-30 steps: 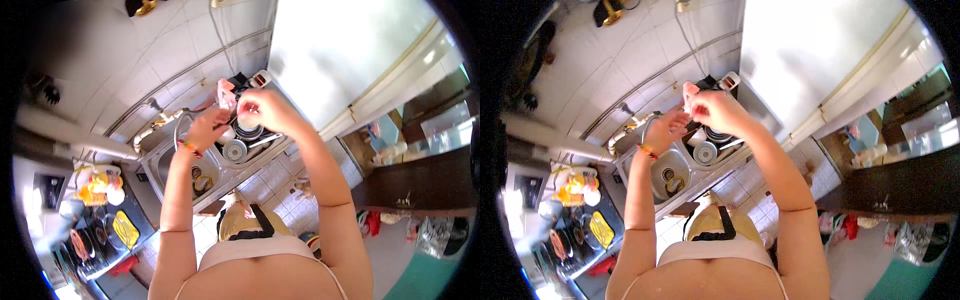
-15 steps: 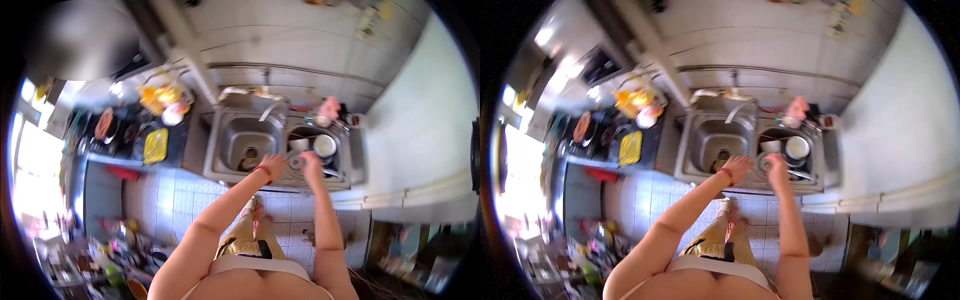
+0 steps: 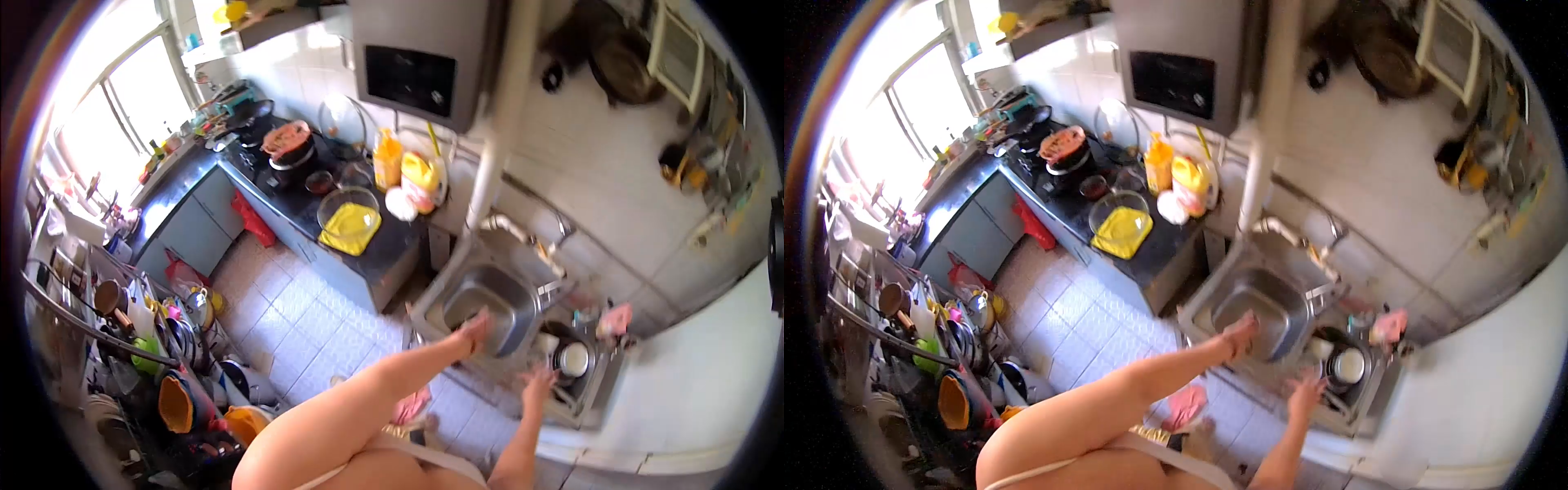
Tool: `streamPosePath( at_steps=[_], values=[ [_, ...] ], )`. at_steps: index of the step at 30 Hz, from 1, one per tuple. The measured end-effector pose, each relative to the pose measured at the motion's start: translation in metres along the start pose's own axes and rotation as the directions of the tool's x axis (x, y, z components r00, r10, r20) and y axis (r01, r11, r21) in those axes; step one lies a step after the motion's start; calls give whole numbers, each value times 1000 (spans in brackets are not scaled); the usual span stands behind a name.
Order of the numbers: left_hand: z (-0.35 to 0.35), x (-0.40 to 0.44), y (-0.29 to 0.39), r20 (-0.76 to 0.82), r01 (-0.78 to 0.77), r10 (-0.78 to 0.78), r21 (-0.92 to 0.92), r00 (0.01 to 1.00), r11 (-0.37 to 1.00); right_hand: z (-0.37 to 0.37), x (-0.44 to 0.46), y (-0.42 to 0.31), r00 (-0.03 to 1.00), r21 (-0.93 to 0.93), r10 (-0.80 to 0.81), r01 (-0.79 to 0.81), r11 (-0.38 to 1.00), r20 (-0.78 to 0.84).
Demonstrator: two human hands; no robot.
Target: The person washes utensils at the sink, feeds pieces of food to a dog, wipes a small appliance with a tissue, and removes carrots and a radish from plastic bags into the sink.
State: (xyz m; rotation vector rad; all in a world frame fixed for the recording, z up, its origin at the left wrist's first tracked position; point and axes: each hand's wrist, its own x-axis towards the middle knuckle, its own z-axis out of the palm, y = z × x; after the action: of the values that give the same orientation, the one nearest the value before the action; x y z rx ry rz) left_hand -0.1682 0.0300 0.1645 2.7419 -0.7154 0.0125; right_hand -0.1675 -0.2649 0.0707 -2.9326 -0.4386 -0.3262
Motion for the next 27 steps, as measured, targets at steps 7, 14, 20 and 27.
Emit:
streamPosePath(
  at_steps=[7,14,20,27],
  values=[
    [-29,-278,-41,1,201,-201,-47,980,978,7,-51,-303,904,617,-411,258,743,118],
    [-163,-535,-91,-625,888,-710,-56,324,456,-34,-50,-599,218,754,-962,657,19,-165],
    [-218,-651,-48,-785,844,-550,-477,-284,245,-77,-80,-764,-56,850,-969,469,-238,-241],
    [-216,-711,-22,-726,793,-424,-609,-541,30,-91,-138,-872,-229,853,-900,301,-427,-370]
  ],
)
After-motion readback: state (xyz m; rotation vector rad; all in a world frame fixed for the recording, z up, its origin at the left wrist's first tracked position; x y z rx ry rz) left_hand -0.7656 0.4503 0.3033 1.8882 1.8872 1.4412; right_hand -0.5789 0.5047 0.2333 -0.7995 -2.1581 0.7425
